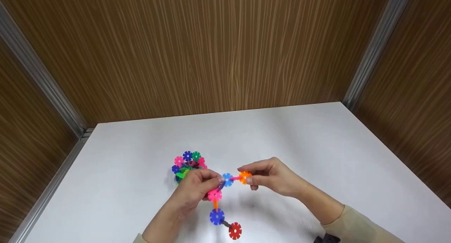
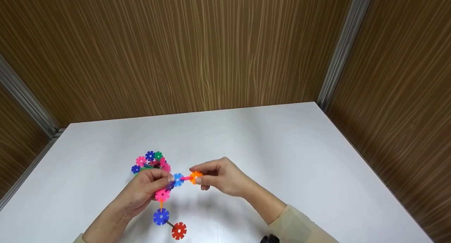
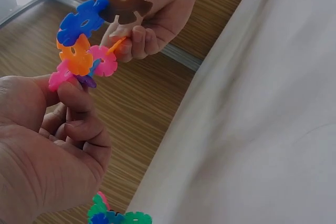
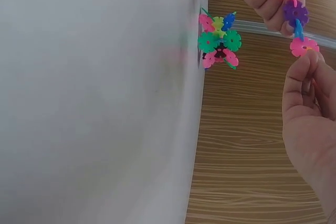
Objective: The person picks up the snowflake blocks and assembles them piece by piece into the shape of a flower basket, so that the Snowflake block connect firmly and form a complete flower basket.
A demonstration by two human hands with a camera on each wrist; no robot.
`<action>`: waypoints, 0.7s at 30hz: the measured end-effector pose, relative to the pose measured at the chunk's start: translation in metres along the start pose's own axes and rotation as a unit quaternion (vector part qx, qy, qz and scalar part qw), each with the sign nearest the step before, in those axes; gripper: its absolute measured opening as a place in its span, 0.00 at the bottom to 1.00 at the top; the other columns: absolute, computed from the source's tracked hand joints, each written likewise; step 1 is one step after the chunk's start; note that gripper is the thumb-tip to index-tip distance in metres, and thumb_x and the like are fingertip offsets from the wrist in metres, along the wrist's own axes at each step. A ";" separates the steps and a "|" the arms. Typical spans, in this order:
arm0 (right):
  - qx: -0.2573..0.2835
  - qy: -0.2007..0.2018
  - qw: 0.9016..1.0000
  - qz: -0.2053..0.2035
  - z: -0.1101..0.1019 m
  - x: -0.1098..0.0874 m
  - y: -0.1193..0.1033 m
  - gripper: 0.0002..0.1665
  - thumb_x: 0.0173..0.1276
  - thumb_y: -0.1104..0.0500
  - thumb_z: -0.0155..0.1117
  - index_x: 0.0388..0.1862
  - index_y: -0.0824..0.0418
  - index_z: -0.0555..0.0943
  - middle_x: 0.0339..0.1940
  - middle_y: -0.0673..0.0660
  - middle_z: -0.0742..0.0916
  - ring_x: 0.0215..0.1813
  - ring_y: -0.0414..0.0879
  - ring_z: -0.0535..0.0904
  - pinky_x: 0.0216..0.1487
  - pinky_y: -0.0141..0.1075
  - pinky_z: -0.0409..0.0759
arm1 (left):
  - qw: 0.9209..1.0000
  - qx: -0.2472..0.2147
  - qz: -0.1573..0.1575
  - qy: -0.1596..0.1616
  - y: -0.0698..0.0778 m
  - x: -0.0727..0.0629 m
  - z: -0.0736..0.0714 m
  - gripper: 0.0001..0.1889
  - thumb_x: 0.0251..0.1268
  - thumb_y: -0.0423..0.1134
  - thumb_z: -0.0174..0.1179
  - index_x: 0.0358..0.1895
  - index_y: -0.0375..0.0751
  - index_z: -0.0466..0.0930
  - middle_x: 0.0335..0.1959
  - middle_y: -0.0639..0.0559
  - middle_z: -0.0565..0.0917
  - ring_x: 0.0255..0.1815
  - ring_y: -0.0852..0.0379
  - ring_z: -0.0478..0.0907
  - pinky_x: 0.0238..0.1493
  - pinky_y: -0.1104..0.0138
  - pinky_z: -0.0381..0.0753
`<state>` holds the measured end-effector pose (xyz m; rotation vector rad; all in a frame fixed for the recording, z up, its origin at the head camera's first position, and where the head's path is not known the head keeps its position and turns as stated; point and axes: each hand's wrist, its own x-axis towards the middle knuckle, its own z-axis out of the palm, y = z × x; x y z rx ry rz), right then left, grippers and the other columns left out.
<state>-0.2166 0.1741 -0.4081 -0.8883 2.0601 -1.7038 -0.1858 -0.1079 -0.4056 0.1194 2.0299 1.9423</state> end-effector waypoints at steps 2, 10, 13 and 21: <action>-0.005 -0.009 1.000 0.011 -0.001 -0.001 0.000 0.17 0.75 0.65 0.70 0.61 0.63 0.88 0.42 0.66 0.90 0.38 0.46 0.86 0.48 0.37 0.88 | 1.000 0.003 -0.003 -0.002 0.000 0.001 0.000 0.10 0.71 0.41 0.72 0.45 0.36 0.90 0.29 0.50 0.86 0.23 0.59 0.76 0.28 0.72 0.81; -0.028 -0.037 0.997 0.053 -0.005 0.000 -0.001 0.13 0.77 0.60 0.69 0.55 0.64 0.90 0.45 0.58 0.93 0.43 0.50 0.86 0.50 0.38 0.86 | 1.000 0.019 -0.016 -0.009 0.000 0.003 0.001 0.09 0.71 0.41 0.72 0.42 0.38 0.92 0.30 0.48 0.89 0.20 0.60 0.74 0.23 0.74 0.72; -0.015 -0.036 0.998 0.059 -0.004 0.000 0.000 0.13 0.76 0.60 0.70 0.54 0.66 0.89 0.44 0.58 0.93 0.42 0.53 0.85 0.48 0.37 0.86 | 1.000 0.022 -0.012 -0.006 0.000 0.002 0.001 0.10 0.70 0.43 0.73 0.43 0.38 0.91 0.31 0.49 0.89 0.22 0.60 0.73 0.22 0.73 0.71; 0.044 0.028 0.998 0.043 -0.003 0.000 0.002 0.11 0.76 0.60 0.70 0.52 0.64 0.89 0.43 0.60 0.91 0.42 0.50 0.83 0.51 0.38 0.86 | 0.998 -0.050 0.015 0.024 0.007 0.001 -0.003 0.25 0.77 0.60 0.61 0.51 0.40 0.89 0.37 0.51 0.86 0.33 0.56 0.76 0.35 0.70 0.77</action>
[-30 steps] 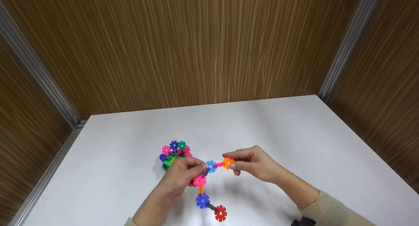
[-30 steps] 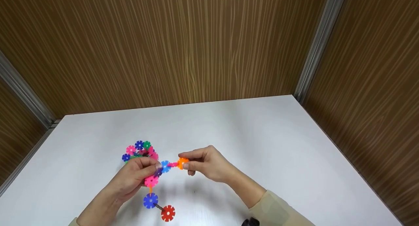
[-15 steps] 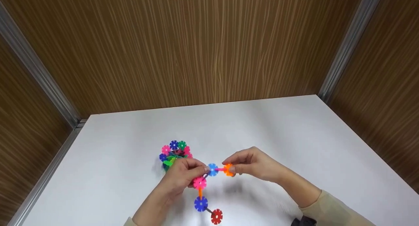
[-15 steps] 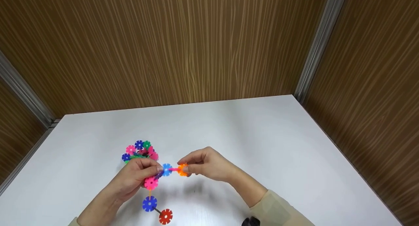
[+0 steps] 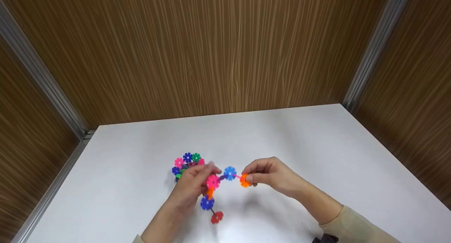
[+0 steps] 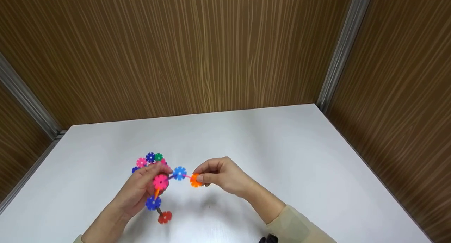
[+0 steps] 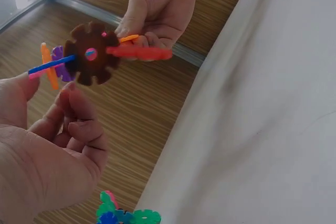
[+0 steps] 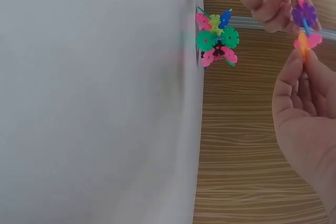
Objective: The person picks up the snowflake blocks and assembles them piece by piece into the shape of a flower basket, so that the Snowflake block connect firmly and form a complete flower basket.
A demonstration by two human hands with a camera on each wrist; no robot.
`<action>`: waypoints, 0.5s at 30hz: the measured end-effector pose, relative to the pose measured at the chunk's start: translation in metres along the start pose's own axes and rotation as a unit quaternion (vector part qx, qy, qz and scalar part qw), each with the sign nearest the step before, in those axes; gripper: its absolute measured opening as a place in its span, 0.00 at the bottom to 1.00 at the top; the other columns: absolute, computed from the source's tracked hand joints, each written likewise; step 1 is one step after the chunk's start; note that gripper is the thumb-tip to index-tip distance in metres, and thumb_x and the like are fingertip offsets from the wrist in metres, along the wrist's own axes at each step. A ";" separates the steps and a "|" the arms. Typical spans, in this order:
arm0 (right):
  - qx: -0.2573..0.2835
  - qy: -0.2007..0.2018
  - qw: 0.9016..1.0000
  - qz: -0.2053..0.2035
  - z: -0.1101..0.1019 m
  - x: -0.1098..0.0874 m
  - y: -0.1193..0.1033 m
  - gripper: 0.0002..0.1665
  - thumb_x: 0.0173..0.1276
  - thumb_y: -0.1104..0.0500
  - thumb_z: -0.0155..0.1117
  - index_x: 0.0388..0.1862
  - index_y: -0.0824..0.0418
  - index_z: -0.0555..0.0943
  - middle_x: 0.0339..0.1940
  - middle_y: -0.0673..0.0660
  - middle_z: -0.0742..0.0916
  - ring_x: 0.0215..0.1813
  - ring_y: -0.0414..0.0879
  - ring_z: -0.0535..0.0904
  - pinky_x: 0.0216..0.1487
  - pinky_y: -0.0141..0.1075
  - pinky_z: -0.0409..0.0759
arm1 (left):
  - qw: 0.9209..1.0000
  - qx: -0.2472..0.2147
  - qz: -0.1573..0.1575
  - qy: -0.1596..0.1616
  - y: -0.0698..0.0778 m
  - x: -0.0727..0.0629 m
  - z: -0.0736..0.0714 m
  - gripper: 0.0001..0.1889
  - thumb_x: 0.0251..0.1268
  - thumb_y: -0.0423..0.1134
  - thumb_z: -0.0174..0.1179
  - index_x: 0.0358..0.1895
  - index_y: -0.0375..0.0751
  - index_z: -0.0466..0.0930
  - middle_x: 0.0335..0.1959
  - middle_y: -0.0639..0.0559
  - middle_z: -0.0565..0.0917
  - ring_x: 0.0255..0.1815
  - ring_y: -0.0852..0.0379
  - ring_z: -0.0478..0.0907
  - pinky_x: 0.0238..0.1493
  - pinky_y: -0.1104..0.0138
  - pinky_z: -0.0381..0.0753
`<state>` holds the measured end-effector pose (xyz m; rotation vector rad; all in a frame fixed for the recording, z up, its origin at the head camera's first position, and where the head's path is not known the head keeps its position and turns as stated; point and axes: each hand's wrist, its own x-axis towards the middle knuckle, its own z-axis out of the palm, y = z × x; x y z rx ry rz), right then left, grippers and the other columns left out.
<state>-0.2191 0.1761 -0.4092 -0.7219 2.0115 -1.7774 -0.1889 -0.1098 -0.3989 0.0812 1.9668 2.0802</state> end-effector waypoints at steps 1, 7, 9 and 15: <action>0.007 0.011 1.000 -0.001 0.000 0.001 0.000 0.11 0.76 0.60 0.70 0.52 0.64 0.88 0.43 0.60 0.91 0.43 0.51 0.83 0.51 0.38 0.86 | 1.000 -0.016 0.007 -0.002 0.002 -0.001 -0.002 0.28 0.78 0.63 0.58 0.53 0.39 0.88 0.39 0.50 0.86 0.36 0.55 0.78 0.40 0.69 0.80; 0.040 0.084 0.996 -0.019 0.000 0.010 -0.003 0.13 0.76 0.61 0.70 0.53 0.68 0.87 0.43 0.59 0.91 0.46 0.56 0.84 0.54 0.39 0.86 | 0.998 -0.052 0.032 -0.023 0.008 -0.014 -0.017 0.32 0.84 0.63 0.46 0.65 0.34 0.76 0.50 0.45 0.85 0.50 0.50 0.85 0.50 0.65 0.82; 0.047 0.104 0.993 -0.028 0.000 0.014 -0.005 0.13 0.76 0.62 0.70 0.54 0.69 0.86 0.44 0.59 0.90 0.47 0.55 0.84 0.55 0.39 0.86 | 0.998 -0.025 0.048 -0.023 0.008 -0.018 -0.022 0.26 0.84 0.54 0.49 0.64 0.33 0.76 0.50 0.44 0.86 0.49 0.50 0.85 0.45 0.65 0.82; 0.076 0.141 0.987 -0.029 0.003 0.031 -0.012 0.13 0.75 0.63 0.71 0.54 0.68 0.86 0.45 0.60 0.90 0.48 0.54 0.86 0.57 0.40 0.86 | 0.993 0.086 0.083 0.006 0.010 -0.015 -0.030 0.20 0.74 0.37 0.69 0.62 0.32 0.79 0.52 0.42 0.87 0.50 0.48 0.86 0.48 0.67 0.87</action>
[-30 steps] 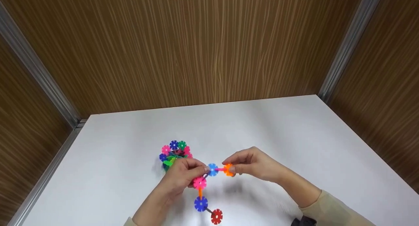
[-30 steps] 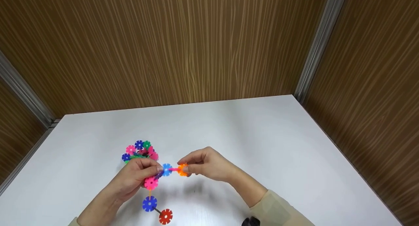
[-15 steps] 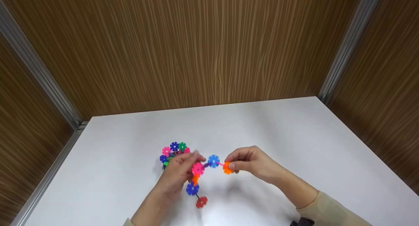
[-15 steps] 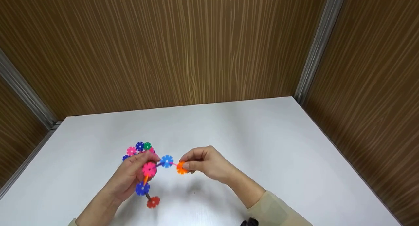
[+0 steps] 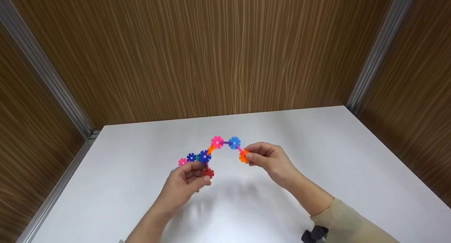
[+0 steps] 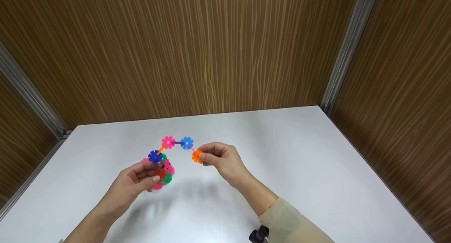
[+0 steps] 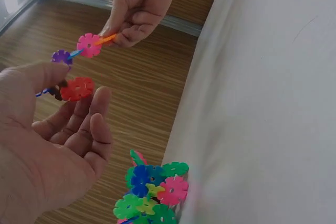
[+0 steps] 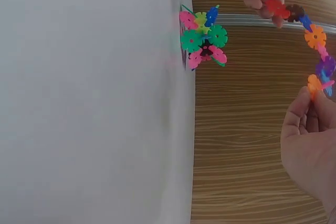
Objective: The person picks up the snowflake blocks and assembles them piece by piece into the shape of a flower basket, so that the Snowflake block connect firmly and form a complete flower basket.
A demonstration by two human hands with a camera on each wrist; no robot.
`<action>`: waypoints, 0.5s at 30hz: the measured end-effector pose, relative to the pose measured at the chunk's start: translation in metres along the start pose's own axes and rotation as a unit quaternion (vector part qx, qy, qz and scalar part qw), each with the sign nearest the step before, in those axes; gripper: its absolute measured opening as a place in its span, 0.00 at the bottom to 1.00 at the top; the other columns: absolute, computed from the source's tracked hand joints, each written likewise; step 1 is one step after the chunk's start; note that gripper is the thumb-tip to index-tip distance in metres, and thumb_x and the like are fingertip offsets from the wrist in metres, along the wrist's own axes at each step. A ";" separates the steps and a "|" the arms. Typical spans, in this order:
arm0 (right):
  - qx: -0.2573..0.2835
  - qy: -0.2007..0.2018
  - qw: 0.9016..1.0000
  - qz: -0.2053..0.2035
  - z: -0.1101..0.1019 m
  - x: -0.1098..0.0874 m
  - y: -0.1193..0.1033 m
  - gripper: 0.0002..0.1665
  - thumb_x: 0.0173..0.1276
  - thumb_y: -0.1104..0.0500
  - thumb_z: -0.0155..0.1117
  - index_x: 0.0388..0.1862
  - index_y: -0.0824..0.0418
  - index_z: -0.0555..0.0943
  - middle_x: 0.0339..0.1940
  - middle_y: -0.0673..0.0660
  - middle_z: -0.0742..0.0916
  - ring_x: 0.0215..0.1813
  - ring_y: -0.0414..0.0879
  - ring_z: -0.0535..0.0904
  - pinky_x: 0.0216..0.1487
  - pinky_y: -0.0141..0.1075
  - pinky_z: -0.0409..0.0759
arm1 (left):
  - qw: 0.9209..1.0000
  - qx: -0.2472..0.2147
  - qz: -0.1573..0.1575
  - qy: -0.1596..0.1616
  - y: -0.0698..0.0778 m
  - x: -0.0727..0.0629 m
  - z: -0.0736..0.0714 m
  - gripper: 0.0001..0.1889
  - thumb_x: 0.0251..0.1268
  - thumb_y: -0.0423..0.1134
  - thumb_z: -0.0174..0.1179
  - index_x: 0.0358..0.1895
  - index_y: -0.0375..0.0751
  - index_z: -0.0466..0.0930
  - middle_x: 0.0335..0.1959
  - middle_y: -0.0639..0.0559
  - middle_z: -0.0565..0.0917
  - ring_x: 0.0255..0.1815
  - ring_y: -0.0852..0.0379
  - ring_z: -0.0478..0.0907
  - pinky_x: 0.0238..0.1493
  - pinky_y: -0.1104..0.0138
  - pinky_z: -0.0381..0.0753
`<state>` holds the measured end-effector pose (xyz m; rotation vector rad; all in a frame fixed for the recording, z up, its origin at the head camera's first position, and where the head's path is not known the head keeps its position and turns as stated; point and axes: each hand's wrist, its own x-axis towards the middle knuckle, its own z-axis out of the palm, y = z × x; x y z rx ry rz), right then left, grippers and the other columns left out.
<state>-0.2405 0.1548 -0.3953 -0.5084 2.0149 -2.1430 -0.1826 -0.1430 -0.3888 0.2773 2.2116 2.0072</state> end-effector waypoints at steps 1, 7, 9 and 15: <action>0.006 0.001 1.000 0.001 0.002 0.003 0.000 0.13 0.75 0.63 0.71 0.54 0.68 0.86 0.46 0.60 0.90 0.49 0.54 0.87 0.58 0.41 0.86 | 1.000 0.015 -0.007 0.015 0.001 0.001 0.000 0.19 0.72 0.37 0.70 0.61 0.33 0.81 0.51 0.42 0.87 0.50 0.48 0.87 0.49 0.66 0.87; 0.008 -0.006 1.000 0.007 0.018 0.021 0.002 0.13 0.75 0.62 0.71 0.54 0.66 0.87 0.49 0.61 0.90 0.51 0.56 0.88 0.59 0.42 0.86 | 0.990 0.078 -0.048 0.111 0.010 0.009 -0.011 0.09 0.69 0.36 0.73 0.50 0.42 0.91 0.46 0.49 0.89 0.48 0.50 0.85 0.53 0.59 0.88; 0.004 -0.014 1.000 0.009 0.024 0.028 0.003 0.13 0.75 0.61 0.71 0.54 0.65 0.87 0.49 0.61 0.90 0.52 0.55 0.88 0.59 0.42 0.86 | 0.987 0.091 -0.048 0.125 0.014 0.011 -0.020 0.08 0.70 0.36 0.73 0.49 0.43 0.92 0.46 0.49 0.90 0.49 0.50 0.84 0.52 0.62 0.88; -0.008 -0.043 0.999 0.016 0.039 0.049 0.008 0.12 0.76 0.60 0.71 0.53 0.64 0.86 0.49 0.60 0.91 0.53 0.54 0.88 0.59 0.42 0.86 | 0.982 0.109 -0.046 0.150 0.015 0.015 -0.043 0.10 0.71 0.36 0.71 0.52 0.43 0.92 0.49 0.48 0.88 0.53 0.48 0.83 0.49 0.70 0.86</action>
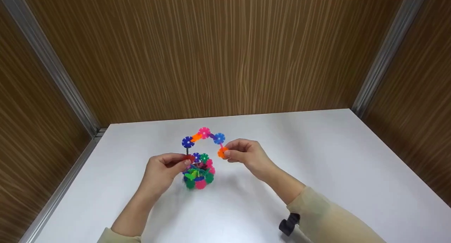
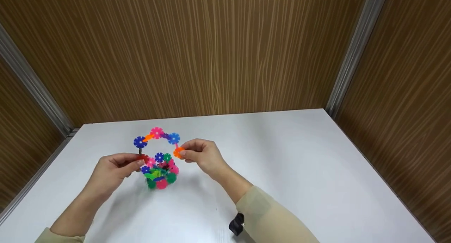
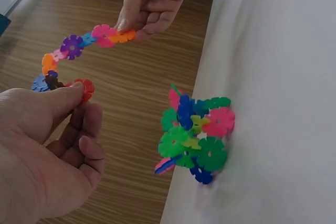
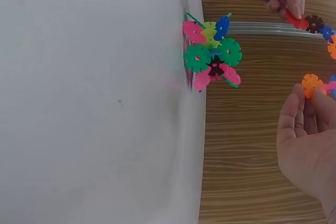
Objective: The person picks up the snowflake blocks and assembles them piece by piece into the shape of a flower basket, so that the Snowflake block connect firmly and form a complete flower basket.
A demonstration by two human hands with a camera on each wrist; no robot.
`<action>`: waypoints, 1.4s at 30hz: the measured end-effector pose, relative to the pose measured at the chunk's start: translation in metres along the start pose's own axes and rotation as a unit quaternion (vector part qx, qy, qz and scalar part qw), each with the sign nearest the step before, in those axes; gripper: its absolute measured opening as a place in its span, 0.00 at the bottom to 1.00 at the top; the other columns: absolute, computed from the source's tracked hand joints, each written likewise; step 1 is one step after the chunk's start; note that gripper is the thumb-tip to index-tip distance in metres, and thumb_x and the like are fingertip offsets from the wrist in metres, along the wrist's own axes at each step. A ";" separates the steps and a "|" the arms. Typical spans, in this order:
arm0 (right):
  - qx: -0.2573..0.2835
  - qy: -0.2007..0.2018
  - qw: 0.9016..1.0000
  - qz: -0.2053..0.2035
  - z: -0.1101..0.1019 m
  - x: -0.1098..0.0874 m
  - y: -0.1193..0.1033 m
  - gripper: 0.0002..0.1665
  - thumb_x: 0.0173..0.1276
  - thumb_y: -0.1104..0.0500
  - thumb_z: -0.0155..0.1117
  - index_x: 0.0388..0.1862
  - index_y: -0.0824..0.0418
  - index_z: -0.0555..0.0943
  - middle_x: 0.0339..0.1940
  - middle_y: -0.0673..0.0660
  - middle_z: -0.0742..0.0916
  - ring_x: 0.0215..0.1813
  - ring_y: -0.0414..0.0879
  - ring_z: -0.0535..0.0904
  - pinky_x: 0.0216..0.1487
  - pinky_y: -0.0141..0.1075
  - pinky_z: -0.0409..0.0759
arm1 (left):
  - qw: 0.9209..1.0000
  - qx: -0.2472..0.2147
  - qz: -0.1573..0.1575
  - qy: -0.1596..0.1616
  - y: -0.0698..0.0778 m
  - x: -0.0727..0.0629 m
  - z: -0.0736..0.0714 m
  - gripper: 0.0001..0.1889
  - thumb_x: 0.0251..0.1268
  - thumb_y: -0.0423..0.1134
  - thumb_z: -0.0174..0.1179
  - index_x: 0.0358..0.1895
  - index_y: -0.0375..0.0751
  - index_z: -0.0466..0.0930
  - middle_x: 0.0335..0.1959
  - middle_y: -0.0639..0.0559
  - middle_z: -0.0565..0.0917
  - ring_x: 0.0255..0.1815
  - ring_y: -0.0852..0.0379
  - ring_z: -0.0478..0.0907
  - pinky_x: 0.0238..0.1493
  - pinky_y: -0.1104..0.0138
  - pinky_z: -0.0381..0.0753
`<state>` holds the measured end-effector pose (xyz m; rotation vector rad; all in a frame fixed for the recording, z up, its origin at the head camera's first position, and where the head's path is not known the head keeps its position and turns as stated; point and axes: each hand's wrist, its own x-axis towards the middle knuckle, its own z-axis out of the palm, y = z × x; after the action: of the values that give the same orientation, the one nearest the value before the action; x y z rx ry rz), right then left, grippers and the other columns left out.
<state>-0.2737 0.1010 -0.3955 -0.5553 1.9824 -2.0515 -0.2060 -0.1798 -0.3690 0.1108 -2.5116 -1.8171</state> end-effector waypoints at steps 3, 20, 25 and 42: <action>-0.008 -0.007 1.000 0.002 0.004 0.008 0.003 0.12 0.77 0.60 0.70 0.53 0.64 0.86 0.49 0.60 0.91 0.53 0.54 0.88 0.59 0.42 0.86 | 1.000 -0.001 0.001 0.005 -0.004 0.003 -0.005 0.10 0.72 0.35 0.71 0.53 0.42 0.91 0.51 0.47 0.88 0.53 0.49 0.84 0.50 0.70 0.86; -0.015 -0.012 1.000 0.004 -0.006 0.005 0.004 0.13 0.78 0.59 0.69 0.55 0.64 0.86 0.49 0.61 0.90 0.52 0.54 0.87 0.57 0.41 0.86 | 0.993 0.044 0.095 -0.062 -0.004 0.003 -0.013 0.49 0.69 0.33 0.72 0.85 0.69 0.56 0.43 0.46 0.83 0.44 0.48 0.83 0.49 0.69 0.87; -0.022 -0.013 1.000 -0.002 -0.013 -0.001 0.002 0.13 0.78 0.59 0.69 0.55 0.65 0.86 0.49 0.61 0.90 0.51 0.54 0.87 0.57 0.41 0.86 | 0.985 0.045 0.127 -0.105 0.000 0.000 -0.013 0.44 0.71 0.33 0.71 0.84 0.67 0.60 0.43 0.45 0.81 0.42 0.47 0.84 0.46 0.67 0.87; -0.036 -0.028 0.999 -0.006 -0.017 -0.009 0.000 0.12 0.77 0.59 0.70 0.53 0.65 0.86 0.49 0.61 0.91 0.52 0.54 0.88 0.55 0.41 0.87 | 0.989 0.034 0.134 -0.047 -0.001 0.002 0.000 0.34 0.72 0.31 0.69 0.79 0.55 0.73 0.41 0.48 0.84 0.44 0.50 0.82 0.47 0.73 0.85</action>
<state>-0.2726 0.1206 -0.3970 -0.6321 2.0313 -1.9565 -0.2083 -0.1805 -0.3700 -0.3032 -2.5035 -1.6692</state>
